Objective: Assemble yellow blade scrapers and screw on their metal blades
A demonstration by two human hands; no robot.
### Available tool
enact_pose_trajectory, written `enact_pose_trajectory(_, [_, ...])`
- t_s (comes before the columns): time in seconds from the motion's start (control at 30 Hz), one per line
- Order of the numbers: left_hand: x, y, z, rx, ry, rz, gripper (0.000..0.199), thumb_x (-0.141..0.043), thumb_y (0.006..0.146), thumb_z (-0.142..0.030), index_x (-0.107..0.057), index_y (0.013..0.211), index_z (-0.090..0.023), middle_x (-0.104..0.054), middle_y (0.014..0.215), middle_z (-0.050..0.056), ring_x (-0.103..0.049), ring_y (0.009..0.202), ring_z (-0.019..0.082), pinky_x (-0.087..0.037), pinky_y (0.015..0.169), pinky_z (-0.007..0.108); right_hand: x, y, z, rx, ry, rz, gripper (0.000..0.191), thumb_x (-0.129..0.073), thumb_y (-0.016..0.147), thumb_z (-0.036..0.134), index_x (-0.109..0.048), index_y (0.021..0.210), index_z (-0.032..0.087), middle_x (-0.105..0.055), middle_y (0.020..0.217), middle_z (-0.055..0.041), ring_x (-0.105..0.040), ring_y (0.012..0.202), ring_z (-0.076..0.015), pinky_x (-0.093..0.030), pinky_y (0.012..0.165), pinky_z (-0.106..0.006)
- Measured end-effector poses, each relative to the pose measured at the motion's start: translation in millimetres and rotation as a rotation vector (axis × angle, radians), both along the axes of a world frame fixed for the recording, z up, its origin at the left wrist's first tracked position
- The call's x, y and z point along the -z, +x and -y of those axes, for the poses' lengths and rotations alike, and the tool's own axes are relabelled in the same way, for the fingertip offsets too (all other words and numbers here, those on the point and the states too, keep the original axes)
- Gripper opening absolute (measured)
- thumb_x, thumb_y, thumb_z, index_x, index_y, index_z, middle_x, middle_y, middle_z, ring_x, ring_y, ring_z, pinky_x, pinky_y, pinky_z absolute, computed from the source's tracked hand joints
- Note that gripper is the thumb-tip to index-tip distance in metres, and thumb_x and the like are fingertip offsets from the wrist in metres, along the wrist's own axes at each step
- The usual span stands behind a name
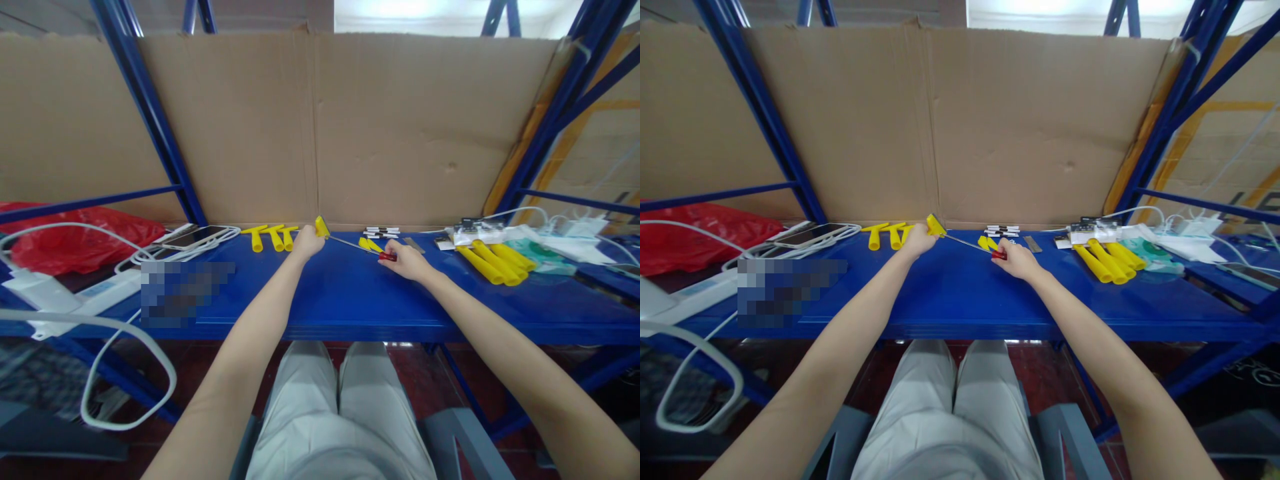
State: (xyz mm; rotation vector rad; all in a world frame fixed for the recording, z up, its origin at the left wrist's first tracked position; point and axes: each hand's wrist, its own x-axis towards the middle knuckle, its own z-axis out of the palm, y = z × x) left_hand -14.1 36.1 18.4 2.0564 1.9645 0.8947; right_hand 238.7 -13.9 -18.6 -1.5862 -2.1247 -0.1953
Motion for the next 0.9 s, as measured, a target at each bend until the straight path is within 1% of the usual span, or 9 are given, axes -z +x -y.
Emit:
enact_pose_trajectory(0.13, [-0.9,0.1,0.5,0.003,0.019,-0.017,0.024,-0.054,0.081,-0.023,-0.068,0.098,-0.013,-0.07,0.104,0.013,-0.063,0.103,0.026,-0.047,0.078,0.026,-3.1,-2.0,3.8,0.027,-0.007,0.047,0.015,-0.056,0.082,0.037,-0.057,0.083,0.022,-0.067,0.076,-0.0033,-0.061,0.067,-0.0186,-0.034,0.055,-0.025])
enact_pose_trajectory(0.27, [-0.9,-0.5,0.1,-0.011,0.015,-0.038,0.028,-0.054,0.081,-0.025,-0.067,0.102,-0.012,-0.069,0.106,0.014,-0.063,0.104,0.026,-0.047,0.079,0.027,-2.8,-4.3,3.5,0.012,-0.05,0.061,0.019,-0.048,0.087,0.036,-0.059,0.084,0.021,-0.069,0.079,-0.006,-0.062,0.071,-0.0197,-0.037,0.058,-0.026])
enact_pose_trajectory(0.37, [0.4,-0.5,-0.3,-0.015,0.01,-0.055,0.03,-0.054,0.082,-0.026,-0.066,0.104,-0.012,-0.068,0.107,0.016,-0.062,0.105,0.027,-0.047,0.08,0.028,-0.8,-3.9,1.0,-0.008,-0.045,0.026,0.016,-0.054,0.083,0.036,-0.057,0.088,0.021,-0.069,0.082,-0.0062,-0.063,0.074,-0.0196,-0.039,0.06,-0.026])
enact_pose_trajectory(0.47, [1.3,-0.3,-0.9,0.001,0.022,-0.062,0.029,-0.053,0.082,-0.026,-0.066,0.104,-0.012,-0.068,0.107,0.015,-0.062,0.105,0.027,-0.047,0.08,0.028,-0.5,-3.2,0.4,0.013,-0.037,0.016,0.018,-0.059,0.079,0.032,-0.053,0.093,0.021,-0.069,0.082,-0.0054,-0.063,0.072,-0.0192,-0.038,0.058,-0.025])
enact_pose_trajectory(0.57, [0.9,-0.1,-1.5,0.004,0.028,-0.059,0.028,-0.054,0.081,-0.026,-0.066,0.103,-0.013,-0.069,0.106,0.015,-0.062,0.105,0.026,-0.047,0.08,0.028,-2.9,-3.7,2.4,0.05,-0.025,0.05,0.014,-0.056,0.081,0.031,-0.053,0.09,0.022,-0.069,0.08,-0.0048,-0.062,0.07,-0.0195,-0.036,0.056,-0.025])
enact_pose_trajectory(0.7, [0.1,-0.3,-2.0,0.01,0.036,-0.049,0.026,-0.053,0.081,-0.024,-0.066,0.102,-0.013,-0.069,0.106,0.014,-0.062,0.106,0.026,-0.047,0.08,0.027,-6.7,-5.7,7.1,0.055,-0.026,0.098,0.013,-0.054,0.084,0.035,-0.056,0.088,0.022,-0.069,0.084,-0.0047,-0.064,0.076,-0.0203,-0.037,0.059,-0.026])
enact_pose_trajectory(0.9, [1.8,0.5,-1.8,-0.001,0.031,-0.065,0.029,-0.053,0.082,-0.026,-0.065,0.104,-0.012,-0.068,0.109,0.014,-0.061,0.106,0.026,-0.047,0.081,0.027,-7.6,-7.5,10.4,0.105,-0.055,0.163,0.019,-0.047,0.088,0.035,-0.059,0.096,0.022,-0.07,0.091,-0.0065,-0.064,0.085,-0.0221,-0.04,0.064,-0.027])
